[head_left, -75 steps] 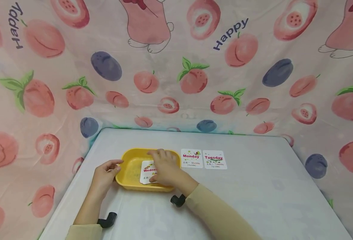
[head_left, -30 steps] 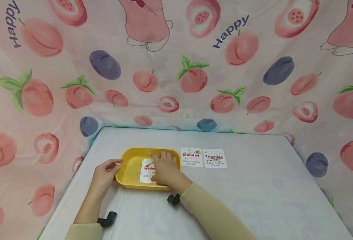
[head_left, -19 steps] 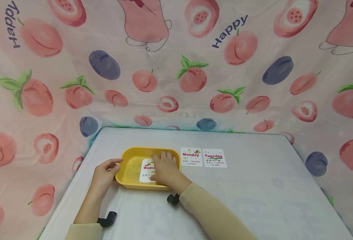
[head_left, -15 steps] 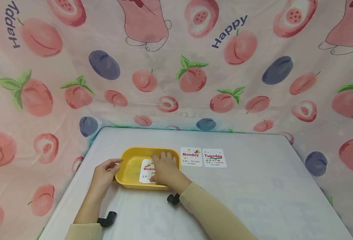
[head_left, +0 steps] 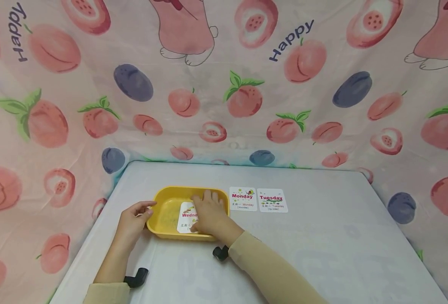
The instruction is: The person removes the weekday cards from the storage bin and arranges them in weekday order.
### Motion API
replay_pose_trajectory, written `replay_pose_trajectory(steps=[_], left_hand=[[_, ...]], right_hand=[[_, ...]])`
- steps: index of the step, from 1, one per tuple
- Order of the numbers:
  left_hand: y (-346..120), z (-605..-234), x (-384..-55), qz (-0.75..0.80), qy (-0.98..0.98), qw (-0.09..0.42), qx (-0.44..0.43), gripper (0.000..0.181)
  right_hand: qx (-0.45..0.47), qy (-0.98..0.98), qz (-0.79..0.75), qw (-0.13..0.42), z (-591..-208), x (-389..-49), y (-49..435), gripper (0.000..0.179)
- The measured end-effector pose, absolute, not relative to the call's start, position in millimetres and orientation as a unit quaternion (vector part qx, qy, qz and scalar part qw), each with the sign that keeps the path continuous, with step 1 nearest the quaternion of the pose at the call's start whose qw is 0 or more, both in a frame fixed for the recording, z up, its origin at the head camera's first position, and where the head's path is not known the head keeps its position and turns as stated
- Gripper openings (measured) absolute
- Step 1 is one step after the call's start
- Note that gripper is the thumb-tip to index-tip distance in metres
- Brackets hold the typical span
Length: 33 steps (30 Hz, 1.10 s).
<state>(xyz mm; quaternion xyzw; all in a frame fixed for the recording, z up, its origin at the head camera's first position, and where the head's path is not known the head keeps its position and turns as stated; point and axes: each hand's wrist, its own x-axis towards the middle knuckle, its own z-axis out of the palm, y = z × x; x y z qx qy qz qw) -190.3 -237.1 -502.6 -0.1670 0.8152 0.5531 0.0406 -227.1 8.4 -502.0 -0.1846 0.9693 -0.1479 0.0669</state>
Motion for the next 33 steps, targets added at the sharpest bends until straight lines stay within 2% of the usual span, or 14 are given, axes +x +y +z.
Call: replay_pose_trajectory(steps=[12,21,29,33], left_hand=[[-237.0,-503.1,-190.2,0.548,0.82,0.038,-0.164,0.033],[-237.7,-503.8,-189.8,0.545,0.821,0.04,-0.166,0.034],[-237.9,-504.5,-189.9,0.553,0.817,0.032,-0.158,0.033],[-238.5,-504.2,-189.5,0.563,0.811,0.026,-0.155,0.033]], right_hand=[[-0.207,0.968,-0.139,0.042,-499.6,-228.6,8.4,0.083],[-0.213,0.966,-0.147,0.023,-499.7,-228.2,8.3,0.06],[-0.218,0.96,-0.178,0.006,-499.9,-230.5,9.4,0.058],[-0.218,0.958,-0.188,-0.013,-500.3,-232.8,9.5,0.052]])
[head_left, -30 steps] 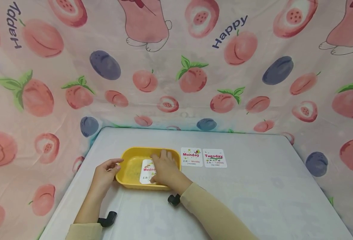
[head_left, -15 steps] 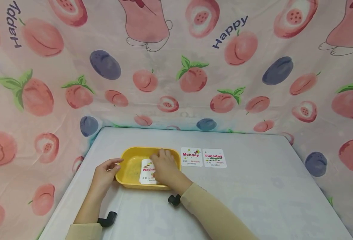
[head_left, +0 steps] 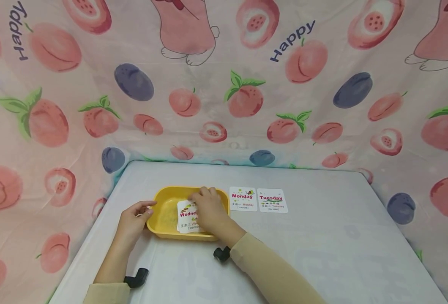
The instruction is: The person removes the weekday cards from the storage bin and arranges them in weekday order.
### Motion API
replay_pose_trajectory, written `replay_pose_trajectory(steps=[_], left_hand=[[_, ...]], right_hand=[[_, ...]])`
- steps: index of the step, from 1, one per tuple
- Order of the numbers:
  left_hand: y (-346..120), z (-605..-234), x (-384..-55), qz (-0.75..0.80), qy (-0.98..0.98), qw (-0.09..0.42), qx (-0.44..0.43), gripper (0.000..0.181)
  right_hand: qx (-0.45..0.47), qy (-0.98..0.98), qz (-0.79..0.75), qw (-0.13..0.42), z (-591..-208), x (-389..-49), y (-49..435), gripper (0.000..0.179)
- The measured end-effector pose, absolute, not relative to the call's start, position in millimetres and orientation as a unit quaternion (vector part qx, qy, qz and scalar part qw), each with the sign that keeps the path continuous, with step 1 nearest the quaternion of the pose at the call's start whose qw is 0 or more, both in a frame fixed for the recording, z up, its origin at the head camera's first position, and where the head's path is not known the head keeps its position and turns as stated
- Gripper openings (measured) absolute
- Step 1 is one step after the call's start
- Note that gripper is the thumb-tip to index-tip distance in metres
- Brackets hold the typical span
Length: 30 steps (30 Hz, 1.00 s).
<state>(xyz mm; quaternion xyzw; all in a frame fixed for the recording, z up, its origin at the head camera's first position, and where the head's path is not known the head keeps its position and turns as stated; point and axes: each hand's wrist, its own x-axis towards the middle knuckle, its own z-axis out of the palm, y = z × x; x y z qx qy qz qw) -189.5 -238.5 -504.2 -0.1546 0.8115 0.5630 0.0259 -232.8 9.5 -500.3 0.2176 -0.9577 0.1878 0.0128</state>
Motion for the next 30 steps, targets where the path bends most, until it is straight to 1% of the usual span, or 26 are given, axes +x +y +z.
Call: replay_pose_trajectory(steps=[4,10,12,16,21,30], left_hand=[[-239.1,-504.0,-189.6,0.562,0.812,0.029,-0.152,0.033],[-239.8,-504.4,-190.4,0.563,0.812,0.032,-0.15,0.034],[-239.7,-504.5,-190.5,0.562,0.813,0.031,-0.152,0.034],[-239.4,-504.1,-190.8,0.557,0.816,0.03,-0.154,0.033],[-238.9,-503.5,-190.9,0.554,0.818,0.027,-0.154,0.033],[-240.1,-503.7,-190.9,0.559,0.814,0.031,-0.151,0.033]], right_hand=[[0.199,-0.955,0.222,0.01,-500.3,-235.0,9.7,0.047],[0.174,-0.946,0.272,-0.005,-499.6,-236.6,11.1,0.058],[0.169,-0.942,0.288,-0.011,-498.6,-236.8,11.9,0.058],[0.155,-0.932,0.328,-0.026,-494.1,-237.0,13.9,0.051],[0.139,-0.925,0.353,-0.033,-490.7,-238.0,15.9,0.041],[0.093,-0.905,0.41,-0.056,-486.1,-238.1,18.0,0.034]])
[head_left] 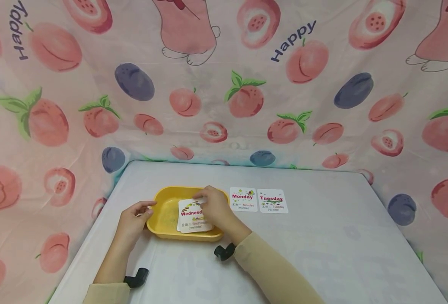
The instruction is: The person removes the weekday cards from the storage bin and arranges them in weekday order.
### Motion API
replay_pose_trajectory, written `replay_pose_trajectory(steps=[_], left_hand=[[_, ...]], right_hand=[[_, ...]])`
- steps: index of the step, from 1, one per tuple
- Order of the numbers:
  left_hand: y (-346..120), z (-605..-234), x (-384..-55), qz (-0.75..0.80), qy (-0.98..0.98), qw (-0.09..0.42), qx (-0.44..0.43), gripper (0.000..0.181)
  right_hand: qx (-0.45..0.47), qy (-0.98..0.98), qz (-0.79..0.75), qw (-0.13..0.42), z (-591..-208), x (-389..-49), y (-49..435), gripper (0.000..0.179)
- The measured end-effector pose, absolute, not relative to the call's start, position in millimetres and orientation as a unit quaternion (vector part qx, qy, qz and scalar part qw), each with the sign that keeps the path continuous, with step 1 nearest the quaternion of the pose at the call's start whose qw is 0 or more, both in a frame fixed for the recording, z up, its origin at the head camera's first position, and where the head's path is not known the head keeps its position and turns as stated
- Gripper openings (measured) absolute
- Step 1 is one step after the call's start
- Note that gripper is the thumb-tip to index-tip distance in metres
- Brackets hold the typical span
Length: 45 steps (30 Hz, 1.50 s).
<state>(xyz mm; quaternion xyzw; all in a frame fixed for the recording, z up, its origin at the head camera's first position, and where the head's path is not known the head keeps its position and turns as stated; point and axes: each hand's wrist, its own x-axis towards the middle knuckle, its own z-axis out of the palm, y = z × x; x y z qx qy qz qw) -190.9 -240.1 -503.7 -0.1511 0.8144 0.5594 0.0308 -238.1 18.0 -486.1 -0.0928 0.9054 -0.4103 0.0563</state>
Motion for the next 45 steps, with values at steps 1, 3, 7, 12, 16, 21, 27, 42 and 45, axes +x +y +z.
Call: replay_pose_trajectory(steps=[1,3,7,12,16,21,27,42,45], left_hand=[[-240.3,-503.8,-191.0,0.559,0.814,0.031,-0.151,0.033],[-240.8,-503.8,-191.3,0.559,0.815,0.029,-0.151,0.033],[-241.6,-504.2,-192.0,0.555,0.817,0.028,-0.151,0.033],[-242.0,-504.3,-193.0,0.557,0.816,0.03,-0.153,0.034],[-241.4,-503.8,-193.1,0.556,0.816,0.031,-0.153,0.034],[-240.1,-502.9,-192.9,0.559,0.814,0.033,-0.157,0.033],[-241.0,-501.9,-193.4,0.561,0.813,0.033,-0.152,0.034],[-239.6,-501.3,-192.4,0.558,0.814,0.038,-0.153,0.034],[-239.0,-499.9,-192.0,0.559,0.813,0.039,-0.156,0.034]], right_hand=[[-0.089,0.902,-0.419,0.059,-484.3,-237.7,18.6,0.034],[-0.08,0.893,-0.438,0.062,-480.5,-237.1,20.4,0.034],[-0.065,0.881,-0.463,0.064,-474.4,-236.4,25.9,0.033],[-0.06,0.878,-0.471,0.052,-471.0,-237.0,33.3,0.035],[-0.052,0.875,-0.479,0.046,-466.2,-237.7,39.7,0.036],[-0.038,0.876,-0.48,0.038,-459.9,-238.9,48.8,0.037],[-0.038,0.881,-0.471,0.0,-452.6,-240.0,63.7,0.036],[-0.002,0.886,-0.462,-0.039,-438.1,-237.1,108.2,0.036],[0.011,0.885,-0.464,-0.039,-437.1,-236.2,118.4,0.036]])
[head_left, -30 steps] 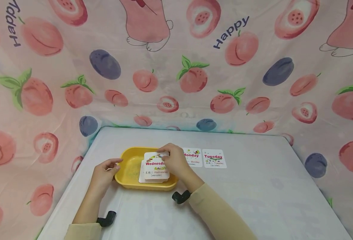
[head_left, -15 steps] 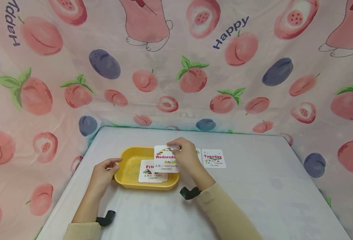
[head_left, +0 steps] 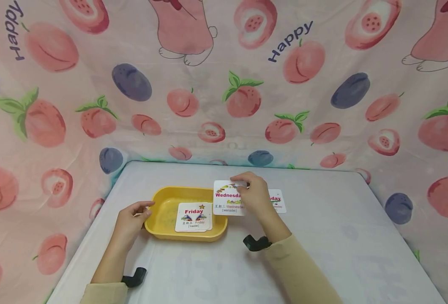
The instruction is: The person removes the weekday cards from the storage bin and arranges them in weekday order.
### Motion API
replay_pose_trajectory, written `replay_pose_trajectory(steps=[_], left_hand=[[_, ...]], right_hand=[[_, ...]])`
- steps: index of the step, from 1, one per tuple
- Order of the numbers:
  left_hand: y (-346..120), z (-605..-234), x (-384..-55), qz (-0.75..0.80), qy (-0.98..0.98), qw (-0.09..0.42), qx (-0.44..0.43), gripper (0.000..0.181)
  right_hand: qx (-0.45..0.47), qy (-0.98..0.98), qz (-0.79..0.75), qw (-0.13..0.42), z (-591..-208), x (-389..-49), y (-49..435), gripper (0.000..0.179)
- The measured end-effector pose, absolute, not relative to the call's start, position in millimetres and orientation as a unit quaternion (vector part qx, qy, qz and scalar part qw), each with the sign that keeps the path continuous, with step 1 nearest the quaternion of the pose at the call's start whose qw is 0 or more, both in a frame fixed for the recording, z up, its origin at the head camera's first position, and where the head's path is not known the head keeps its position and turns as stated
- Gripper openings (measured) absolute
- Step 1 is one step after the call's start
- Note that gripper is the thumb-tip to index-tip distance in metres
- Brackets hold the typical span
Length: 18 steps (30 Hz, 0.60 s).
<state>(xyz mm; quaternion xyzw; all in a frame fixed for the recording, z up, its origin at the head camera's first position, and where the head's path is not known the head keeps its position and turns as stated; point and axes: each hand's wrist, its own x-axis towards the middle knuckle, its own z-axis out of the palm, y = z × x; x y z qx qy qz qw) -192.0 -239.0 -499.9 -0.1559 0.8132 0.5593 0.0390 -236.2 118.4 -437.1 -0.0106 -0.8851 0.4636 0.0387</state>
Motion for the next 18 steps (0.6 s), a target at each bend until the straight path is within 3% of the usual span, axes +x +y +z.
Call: replay_pose_trajectory(steps=[18], left_hand=[[-240.7,-502.0,-191.6,0.56,0.813,0.036,-0.153,0.035]], right_hand=[[-0.034,-0.889,0.454,0.049,-446.0,-235.5,188.5,0.035]])
